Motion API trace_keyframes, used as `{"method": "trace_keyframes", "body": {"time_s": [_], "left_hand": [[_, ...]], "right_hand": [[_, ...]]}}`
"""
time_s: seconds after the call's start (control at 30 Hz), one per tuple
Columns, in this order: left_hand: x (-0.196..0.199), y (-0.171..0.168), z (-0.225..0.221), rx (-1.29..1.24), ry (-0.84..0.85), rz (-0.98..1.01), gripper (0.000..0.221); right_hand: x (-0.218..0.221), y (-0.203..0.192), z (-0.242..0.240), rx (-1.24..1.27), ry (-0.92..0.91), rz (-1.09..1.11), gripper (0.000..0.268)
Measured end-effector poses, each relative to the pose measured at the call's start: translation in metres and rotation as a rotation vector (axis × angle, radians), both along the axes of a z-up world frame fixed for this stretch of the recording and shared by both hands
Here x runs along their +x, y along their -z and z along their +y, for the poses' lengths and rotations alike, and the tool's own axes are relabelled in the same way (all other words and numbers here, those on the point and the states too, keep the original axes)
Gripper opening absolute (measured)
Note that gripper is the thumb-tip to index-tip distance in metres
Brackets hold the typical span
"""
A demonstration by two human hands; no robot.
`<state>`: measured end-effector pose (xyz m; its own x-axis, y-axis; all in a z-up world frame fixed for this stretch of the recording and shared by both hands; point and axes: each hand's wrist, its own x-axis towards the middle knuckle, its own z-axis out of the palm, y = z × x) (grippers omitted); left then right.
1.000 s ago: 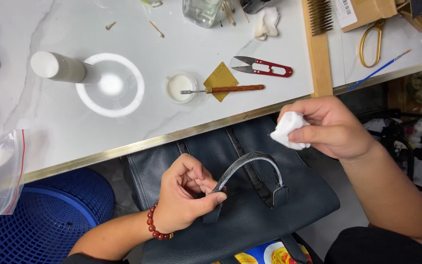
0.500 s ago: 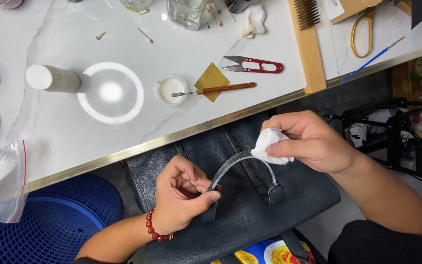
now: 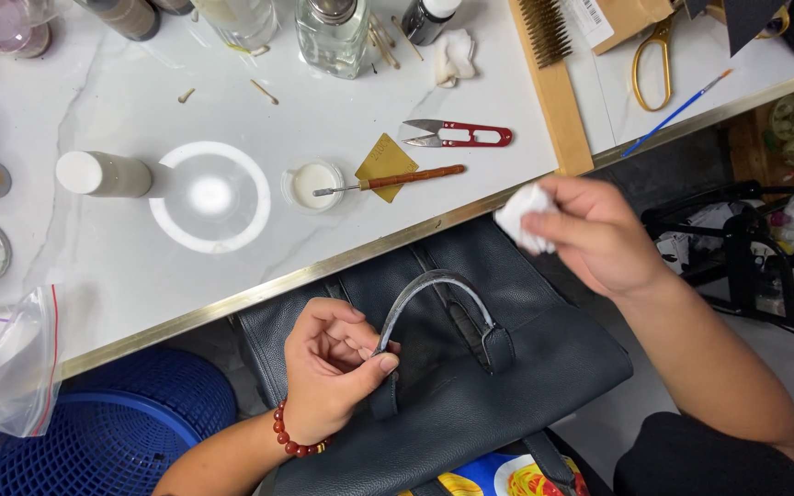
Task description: Repairing the edge coating of a leather handbag handle using adhesive and a hair dryer.
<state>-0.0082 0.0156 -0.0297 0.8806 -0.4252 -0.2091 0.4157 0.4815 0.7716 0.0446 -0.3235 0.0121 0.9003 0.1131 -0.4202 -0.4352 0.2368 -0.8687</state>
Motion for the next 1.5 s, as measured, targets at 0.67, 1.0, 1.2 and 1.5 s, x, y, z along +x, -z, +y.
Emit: {"method": "trace_keyframes", "body": {"time_s": [0.67,1.0,1.2,1.5], "left_hand": [[-0.001,0.013,0.001,0.021,-0.117,-0.071,0.048],[0.003,0.013,-0.002,0.036,-0.144,0.016,0.045],[0.013,0.006,-0.005,0.033,-0.178,0.081,0.048],[0.02,-0.004,-0.005,0.129,-0.144,0.127,0.049]], "right_hand": [[0.082,0.027,0.041,-1.798,-0.053,-1.083,0.038],[0.104,0.003,0.022,-1.251,0.062,-0.764,0.035],[0.1,0.003,0.021,-1.268,0.093,-0.964,0.032],[0.109,0.042,-0.003,-0.98,0.268,-0.398,0.026]]}}
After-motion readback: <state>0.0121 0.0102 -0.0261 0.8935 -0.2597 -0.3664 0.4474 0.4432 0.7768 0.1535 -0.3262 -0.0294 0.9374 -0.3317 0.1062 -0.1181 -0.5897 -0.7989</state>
